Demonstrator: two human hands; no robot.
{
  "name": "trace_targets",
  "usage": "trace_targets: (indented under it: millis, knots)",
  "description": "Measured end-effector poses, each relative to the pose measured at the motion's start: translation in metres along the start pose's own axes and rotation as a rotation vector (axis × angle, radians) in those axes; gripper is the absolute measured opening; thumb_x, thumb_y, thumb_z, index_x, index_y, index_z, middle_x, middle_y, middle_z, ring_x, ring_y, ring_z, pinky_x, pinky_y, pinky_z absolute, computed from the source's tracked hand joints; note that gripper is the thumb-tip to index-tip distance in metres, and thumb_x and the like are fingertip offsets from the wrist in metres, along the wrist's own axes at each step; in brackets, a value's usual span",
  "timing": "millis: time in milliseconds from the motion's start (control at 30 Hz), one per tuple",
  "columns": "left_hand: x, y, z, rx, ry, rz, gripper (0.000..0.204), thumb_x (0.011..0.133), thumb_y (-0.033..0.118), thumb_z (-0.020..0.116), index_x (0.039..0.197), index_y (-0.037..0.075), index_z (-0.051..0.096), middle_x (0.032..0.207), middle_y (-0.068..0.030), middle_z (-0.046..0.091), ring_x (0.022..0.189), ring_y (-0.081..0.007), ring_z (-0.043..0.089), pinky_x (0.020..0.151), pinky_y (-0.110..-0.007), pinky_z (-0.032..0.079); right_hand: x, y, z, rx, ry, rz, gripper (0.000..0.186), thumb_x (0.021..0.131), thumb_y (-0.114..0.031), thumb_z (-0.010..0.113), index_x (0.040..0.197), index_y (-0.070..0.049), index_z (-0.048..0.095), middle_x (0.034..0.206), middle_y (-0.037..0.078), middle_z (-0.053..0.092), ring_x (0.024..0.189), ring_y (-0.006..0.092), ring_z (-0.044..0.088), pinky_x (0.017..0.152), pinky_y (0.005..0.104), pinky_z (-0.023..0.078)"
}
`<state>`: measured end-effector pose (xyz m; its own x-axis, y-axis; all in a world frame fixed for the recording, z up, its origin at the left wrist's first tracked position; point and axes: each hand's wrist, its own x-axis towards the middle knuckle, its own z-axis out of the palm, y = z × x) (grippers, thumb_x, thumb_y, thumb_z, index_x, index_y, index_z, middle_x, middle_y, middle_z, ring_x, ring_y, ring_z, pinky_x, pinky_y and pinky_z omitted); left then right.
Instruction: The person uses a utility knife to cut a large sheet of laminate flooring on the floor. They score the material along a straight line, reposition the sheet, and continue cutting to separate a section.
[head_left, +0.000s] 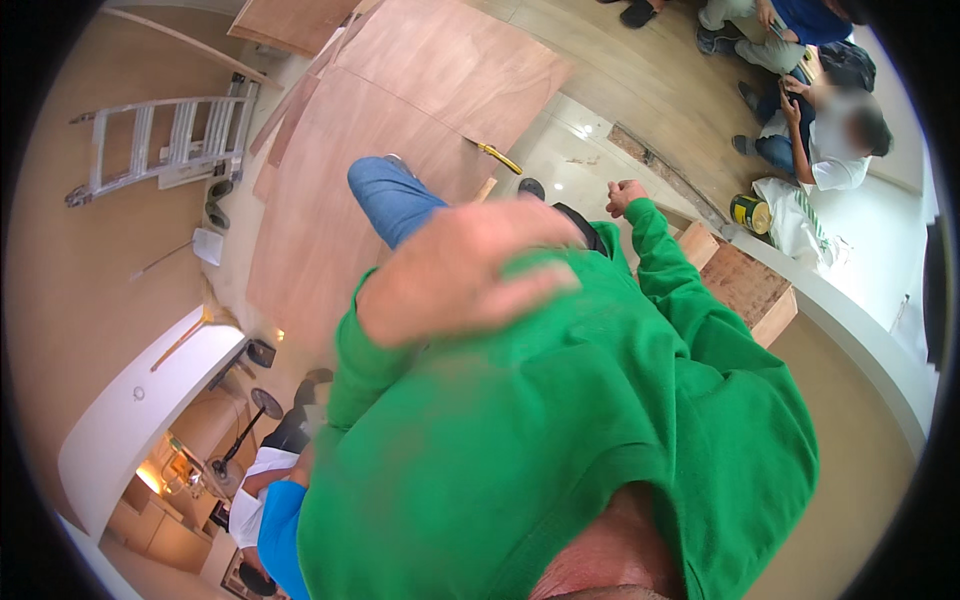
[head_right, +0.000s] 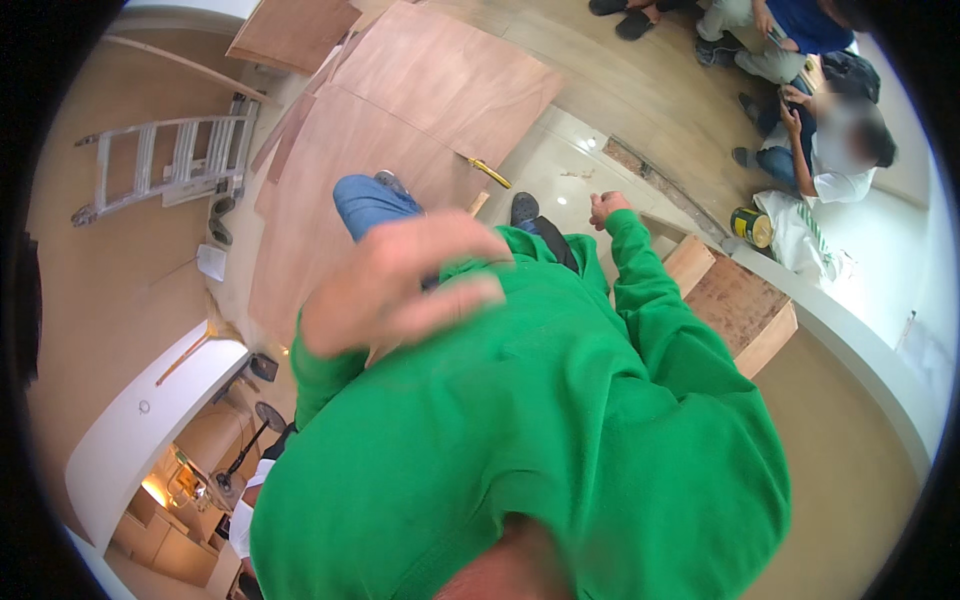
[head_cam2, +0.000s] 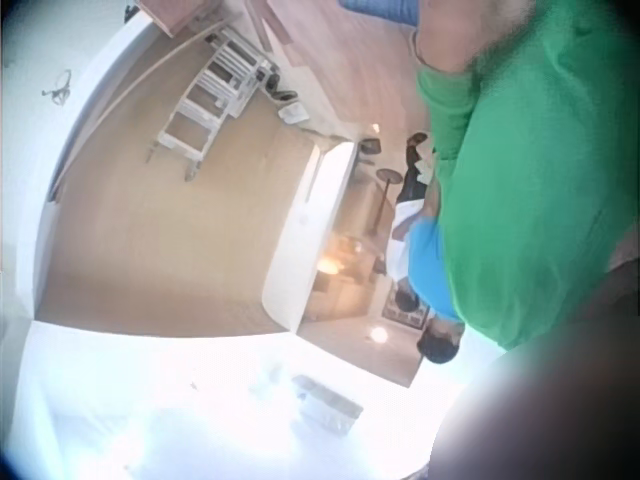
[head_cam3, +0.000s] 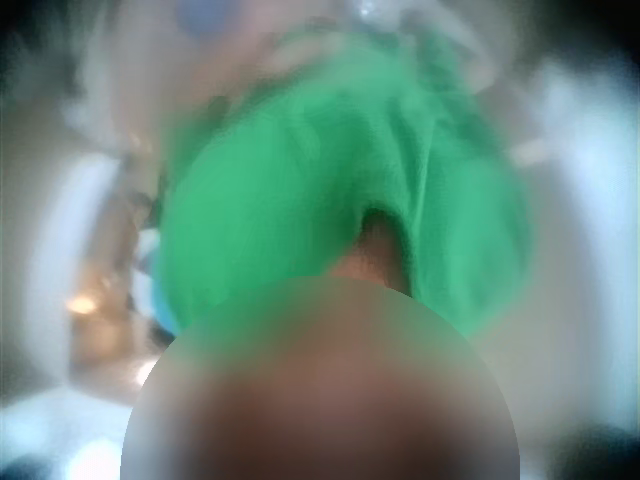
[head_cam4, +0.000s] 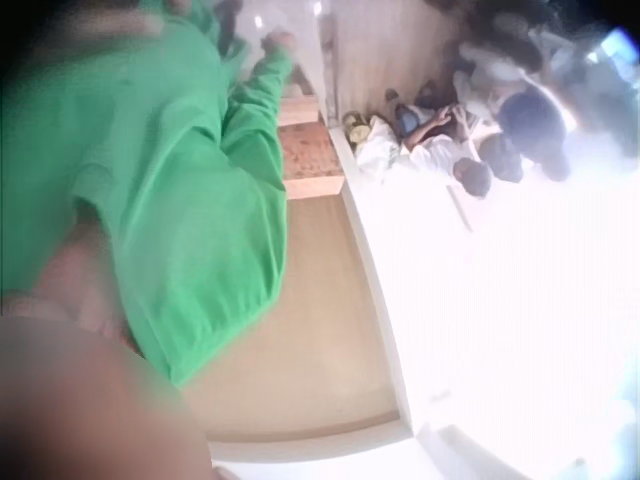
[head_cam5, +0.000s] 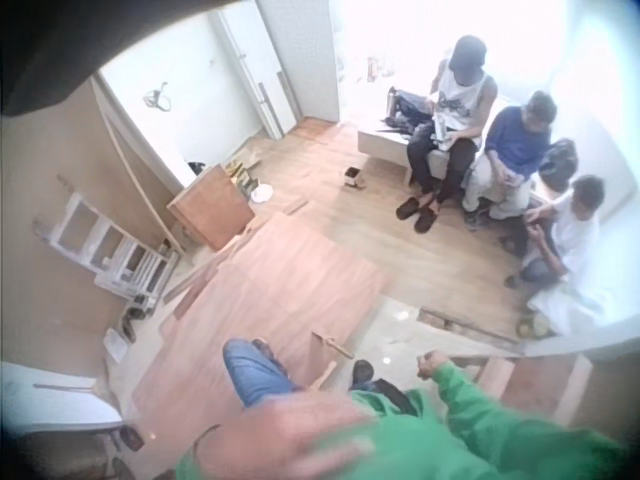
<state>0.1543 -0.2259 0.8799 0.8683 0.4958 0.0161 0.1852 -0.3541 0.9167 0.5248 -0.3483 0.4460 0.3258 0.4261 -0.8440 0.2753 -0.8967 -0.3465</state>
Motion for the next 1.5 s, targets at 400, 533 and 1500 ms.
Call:
trace_targets:
  millis: [400,533,1500]
  knots:
    - [-0.197,-0.313,0.074,-0.442,1.125,-0.727,0.032,0.098,0.008,0.078,0.127,-0.006,0.074,0.146,-0.0154,0.067,0.132,-0.0214,0.063,0.114,-0.036,0.049,-0.012,0.039,0.024,-0.254,0.052,-0.056,0.050,0.101,-0.046,0.064,0.092,0.000,0.082,0.083,0.021,0.079,0.074,0.0360,0.077,0.081,0.0486,0.062]
    - [-0.196,-0.332,0.054,-0.355,1.056,-0.863,0.030,0.100,0.017,0.078,0.126,0.003,0.076,0.135,-0.0085,0.071,0.118,-0.0170,0.067,0.091,-0.035,0.057,-0.016,0.039,0.023,-0.248,0.021,-0.063,0.050,0.103,-0.043,0.062,0.091,0.003,0.079,0.079,0.020,0.078,0.071,0.0327,0.078,0.081,0.0457,0.063]
    - [-0.206,-0.339,0.062,-0.487,1.095,-0.803,0.021,0.096,0.022,0.083,0.111,0.008,0.081,0.096,0.0033,0.075,0.077,-0.0074,0.067,0.064,-0.027,0.055,-0.010,0.058,0.038,0.002,-0.012,0.022,0.044,0.111,-0.040,0.055,0.108,0.001,0.073,0.079,0.015,0.080,0.060,0.0250,0.075,0.049,0.0382,0.054]
